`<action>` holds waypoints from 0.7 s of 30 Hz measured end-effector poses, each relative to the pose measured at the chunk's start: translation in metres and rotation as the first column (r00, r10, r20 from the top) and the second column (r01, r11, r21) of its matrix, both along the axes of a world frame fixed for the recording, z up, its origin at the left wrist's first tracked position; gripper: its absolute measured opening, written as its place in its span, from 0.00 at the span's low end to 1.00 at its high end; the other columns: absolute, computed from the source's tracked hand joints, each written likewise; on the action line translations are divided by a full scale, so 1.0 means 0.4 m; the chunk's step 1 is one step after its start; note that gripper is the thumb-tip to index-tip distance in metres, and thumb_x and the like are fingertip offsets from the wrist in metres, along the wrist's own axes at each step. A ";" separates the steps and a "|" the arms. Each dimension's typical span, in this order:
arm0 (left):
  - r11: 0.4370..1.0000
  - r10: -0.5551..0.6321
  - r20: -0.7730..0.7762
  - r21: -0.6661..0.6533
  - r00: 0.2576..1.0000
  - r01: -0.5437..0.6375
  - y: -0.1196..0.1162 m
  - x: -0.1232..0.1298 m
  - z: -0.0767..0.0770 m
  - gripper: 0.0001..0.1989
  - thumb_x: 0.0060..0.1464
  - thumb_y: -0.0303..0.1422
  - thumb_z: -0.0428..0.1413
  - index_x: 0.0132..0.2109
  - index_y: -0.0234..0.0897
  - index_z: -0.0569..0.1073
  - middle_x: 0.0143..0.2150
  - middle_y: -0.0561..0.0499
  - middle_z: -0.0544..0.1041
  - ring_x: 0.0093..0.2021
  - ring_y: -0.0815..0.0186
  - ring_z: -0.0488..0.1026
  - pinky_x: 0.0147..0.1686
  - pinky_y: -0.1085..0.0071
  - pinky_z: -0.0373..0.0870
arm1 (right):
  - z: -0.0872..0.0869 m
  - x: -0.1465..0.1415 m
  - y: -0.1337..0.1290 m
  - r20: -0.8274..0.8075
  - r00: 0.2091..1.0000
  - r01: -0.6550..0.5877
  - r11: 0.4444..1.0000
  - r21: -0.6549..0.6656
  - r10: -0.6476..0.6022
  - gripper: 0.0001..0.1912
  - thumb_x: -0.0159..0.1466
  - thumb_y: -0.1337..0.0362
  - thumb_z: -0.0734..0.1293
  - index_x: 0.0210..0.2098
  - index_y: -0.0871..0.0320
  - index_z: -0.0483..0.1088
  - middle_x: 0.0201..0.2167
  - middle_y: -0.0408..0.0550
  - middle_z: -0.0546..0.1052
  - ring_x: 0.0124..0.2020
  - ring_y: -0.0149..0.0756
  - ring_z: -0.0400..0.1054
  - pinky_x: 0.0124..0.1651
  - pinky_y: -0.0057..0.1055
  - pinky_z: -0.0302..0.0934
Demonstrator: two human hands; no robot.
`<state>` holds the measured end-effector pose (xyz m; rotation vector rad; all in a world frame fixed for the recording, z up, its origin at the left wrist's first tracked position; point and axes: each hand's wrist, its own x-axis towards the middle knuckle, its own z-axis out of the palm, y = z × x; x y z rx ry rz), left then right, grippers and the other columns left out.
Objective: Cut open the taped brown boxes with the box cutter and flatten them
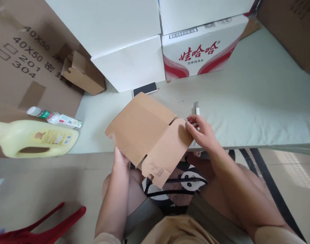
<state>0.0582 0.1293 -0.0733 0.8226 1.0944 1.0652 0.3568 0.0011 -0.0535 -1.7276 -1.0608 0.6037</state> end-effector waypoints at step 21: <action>0.953 0.302 0.251 -0.069 0.920 -0.294 0.056 -0.016 0.027 0.26 0.61 0.53 0.41 0.33 0.38 0.72 0.25 0.52 0.72 0.27 0.65 0.71 0.30 0.69 0.67 | -0.008 -0.095 -0.028 -0.777 0.623 0.151 0.989 0.005 -0.091 0.29 0.49 0.45 0.78 0.43 0.52 0.71 0.37 0.46 0.79 0.38 0.42 0.76 0.37 0.38 0.74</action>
